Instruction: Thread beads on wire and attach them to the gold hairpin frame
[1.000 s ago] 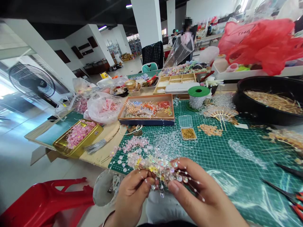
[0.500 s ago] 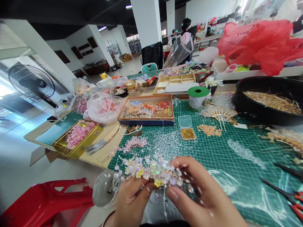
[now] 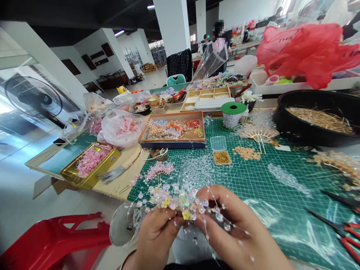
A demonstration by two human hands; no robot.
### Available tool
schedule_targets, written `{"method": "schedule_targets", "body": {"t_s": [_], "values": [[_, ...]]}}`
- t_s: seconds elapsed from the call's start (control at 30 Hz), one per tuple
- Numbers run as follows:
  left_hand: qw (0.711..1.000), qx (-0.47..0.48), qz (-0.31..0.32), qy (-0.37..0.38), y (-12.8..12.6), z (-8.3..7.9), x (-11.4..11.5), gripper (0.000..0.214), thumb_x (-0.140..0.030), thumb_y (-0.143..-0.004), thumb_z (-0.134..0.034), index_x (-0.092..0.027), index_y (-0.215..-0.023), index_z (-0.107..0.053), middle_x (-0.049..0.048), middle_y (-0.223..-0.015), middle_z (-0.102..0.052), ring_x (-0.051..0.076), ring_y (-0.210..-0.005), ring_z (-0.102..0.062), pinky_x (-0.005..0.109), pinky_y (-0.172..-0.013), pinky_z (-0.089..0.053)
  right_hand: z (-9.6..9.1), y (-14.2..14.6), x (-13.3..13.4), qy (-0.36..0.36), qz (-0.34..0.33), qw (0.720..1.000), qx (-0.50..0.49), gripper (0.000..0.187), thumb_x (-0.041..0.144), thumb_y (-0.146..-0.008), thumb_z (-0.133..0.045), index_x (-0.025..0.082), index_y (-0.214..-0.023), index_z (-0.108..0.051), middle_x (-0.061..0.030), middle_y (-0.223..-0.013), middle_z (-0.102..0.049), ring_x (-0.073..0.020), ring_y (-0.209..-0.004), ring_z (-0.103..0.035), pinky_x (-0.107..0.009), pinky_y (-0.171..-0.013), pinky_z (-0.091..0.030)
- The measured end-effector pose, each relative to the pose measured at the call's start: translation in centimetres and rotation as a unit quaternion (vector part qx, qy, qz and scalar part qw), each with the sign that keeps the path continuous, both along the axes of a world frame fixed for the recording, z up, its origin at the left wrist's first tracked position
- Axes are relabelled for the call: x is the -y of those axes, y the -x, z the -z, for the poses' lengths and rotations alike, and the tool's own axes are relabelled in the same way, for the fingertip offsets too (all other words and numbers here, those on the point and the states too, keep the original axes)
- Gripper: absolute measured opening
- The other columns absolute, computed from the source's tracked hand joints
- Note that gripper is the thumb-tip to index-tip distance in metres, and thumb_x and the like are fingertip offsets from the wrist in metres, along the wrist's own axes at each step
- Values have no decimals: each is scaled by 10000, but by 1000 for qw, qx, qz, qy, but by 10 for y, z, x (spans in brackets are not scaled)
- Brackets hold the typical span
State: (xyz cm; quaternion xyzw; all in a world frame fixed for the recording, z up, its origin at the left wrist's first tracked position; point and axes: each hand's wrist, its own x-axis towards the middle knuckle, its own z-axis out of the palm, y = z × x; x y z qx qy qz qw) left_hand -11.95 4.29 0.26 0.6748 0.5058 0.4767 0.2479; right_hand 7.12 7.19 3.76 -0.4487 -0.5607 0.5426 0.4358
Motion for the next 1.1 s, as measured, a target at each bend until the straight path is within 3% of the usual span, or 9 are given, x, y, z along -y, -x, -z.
{"method": "schedule_targets", "body": {"t_s": [0.1, 0.2, 0.3, 0.37, 0.47, 0.67, 0.9, 0.97, 1.1], "values": [[998, 45, 32, 39, 1, -1, -3, 299, -331, -965, -600, -204, -736, -744, 21, -674, -724, 140, -647, -637, 222, -622, -437, 1, -3, 0, 67, -38, 997, -27, 225, 510, -855, -711, 346, -1008, -710, 5, -906, -695, -179, -751, -639, -240, -666, -541], [974, 158, 89, 133, 1, 2, -5, 356, -389, -960, -613, -188, -693, -734, 18, -639, -665, 108, -571, -555, 202, -533, -398, 3, -5, 0, 117, -15, 992, -40, 279, 558, -860, -685, 335, -1025, -713, -3, -933, -704, -186, -761, -625, -249, -647, -527], [919, 298, 111, 230, -2, 10, -4, 320, -443, -909, -681, -170, -752, -737, 20, -667, -638, 85, -538, -512, 172, -453, -346, 6, -7, -2, 102, 4, 994, -34, 299, 578, -875, -658, 325, -1012, -739, -15, -916, -708, -190, -771, -625, -247, -645, -530], [885, 363, 121, 264, -4, 14, -3, 308, -445, -878, -724, -156, -774, -724, 19, -663, -633, 70, -519, -503, 156, -434, -319, 6, -9, -4, 78, -17, 996, -26, 318, 594, -890, -628, 314, -975, -753, -32, -901, -715, -213, -801, -647, -275, -696, -554], [860, 407, 123, 281, -6, 17, -2, 320, -434, -845, -767, -136, -749, -700, 23, -643, -632, 54, -505, -498, 142, -426, -296, 6, -10, -6, 62, -56, 996, -8, 326, 610, -901, -602, 326, -961, -750, -35, -877, -715, -231, -804, -653, -303, -721, -561], [865, 396, 123, 283, -6, 16, -3, 346, -460, -843, -765, -131, -757, -704, 27, -654, -629, 59, -524, -510, 141, -433, -304, 12, -10, -3, 126, -25, 988, -84, 232, 535, -907, -645, 379, -1064, -712, 6, -938, -683, -184, -842, -621, -256, -726, -511], [927, 284, 97, 224, -5, 9, -3, 292, -390, -893, -715, -159, -714, -731, 21, -689, -633, 62, -541, -483, 151, -471, -361, 9, -8, -4, 125, -41, 984, -119, 161, 467, -845, -745, 357, -954, -701, 28, -856, -621, -142, -749, -551, -215, -639, -460], [925, 284, 102, 230, -5, 9, -3, 287, -387, -889, -717, -159, -716, -729, 20, -688, -631, 61, -534, -481, 153, -469, -359, 7, -6, -5, 137, -33, 981, -137, 172, 478, -828, -752, 343, -925, -711, 23, -852, -624, -149, -745, -549, -225, -646, -478], [883, 359, 104, 284, -6, 16, -2, 316, -463, -847, -751, -150, -813, -725, 22, -675, -627, 81, -536, -530, 156, -441, -325, -1, -1, -9, 166, -15, 972, -165, 242, 542, -800, -735, 312, -874, -745, -13, -794, -653, -174, -701, -562, -250, -598, -509]]}}
